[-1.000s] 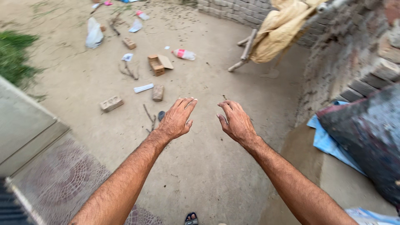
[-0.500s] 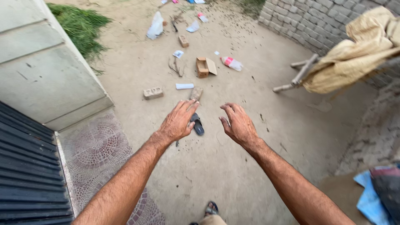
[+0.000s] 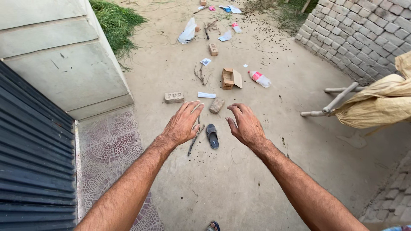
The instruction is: The person picks up a plastic bottle, a stick, and a sandal from the ground and places them into a cardboard box and a brick stove, then picks up a brick labeled "7UP" and holds it.
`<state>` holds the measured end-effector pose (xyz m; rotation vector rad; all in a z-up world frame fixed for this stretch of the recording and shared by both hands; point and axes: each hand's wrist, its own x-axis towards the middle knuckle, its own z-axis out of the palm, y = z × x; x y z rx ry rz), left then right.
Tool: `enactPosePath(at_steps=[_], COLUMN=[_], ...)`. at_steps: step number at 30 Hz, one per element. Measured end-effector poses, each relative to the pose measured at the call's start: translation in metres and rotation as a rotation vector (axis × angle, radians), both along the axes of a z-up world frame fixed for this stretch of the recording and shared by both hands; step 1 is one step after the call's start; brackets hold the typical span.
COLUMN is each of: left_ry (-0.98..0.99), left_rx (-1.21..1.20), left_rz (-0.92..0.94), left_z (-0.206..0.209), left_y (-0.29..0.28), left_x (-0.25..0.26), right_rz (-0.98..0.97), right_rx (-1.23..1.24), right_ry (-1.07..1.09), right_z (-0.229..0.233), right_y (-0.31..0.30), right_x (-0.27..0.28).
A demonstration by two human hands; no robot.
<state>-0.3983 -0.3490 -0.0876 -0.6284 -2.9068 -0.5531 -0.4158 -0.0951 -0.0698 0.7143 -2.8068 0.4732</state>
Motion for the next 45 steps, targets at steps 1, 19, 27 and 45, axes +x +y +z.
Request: enactPosePath(at_steps=[1, 19, 27, 45], left_ry=[0.018, 0.0, 0.041, 0.037], left_rx=[-0.001, 0.017, -0.001, -0.002], left_rz=[0.0, -0.026, -0.12, -0.243], left_z=[0.0, -0.013, -0.021, -0.036], left_y=[-0.003, -0.106, -0.157, -0.13], left_x=[-0.003, -0.072, -0.117, -0.191], right_rz=[0.009, -0.057, -0.134, -0.282], right_rx=[0.003, 0.052, 0.019, 0.05], right_ry=[0.004, -0.05, -0.031, -0.087], right_z=[-0.001, -0.011, -0.027, -0.045], right_y=[-0.003, -0.104, -0.151, -0.136], right_x=[-0.005, -0.062, -0.083, -0.126])
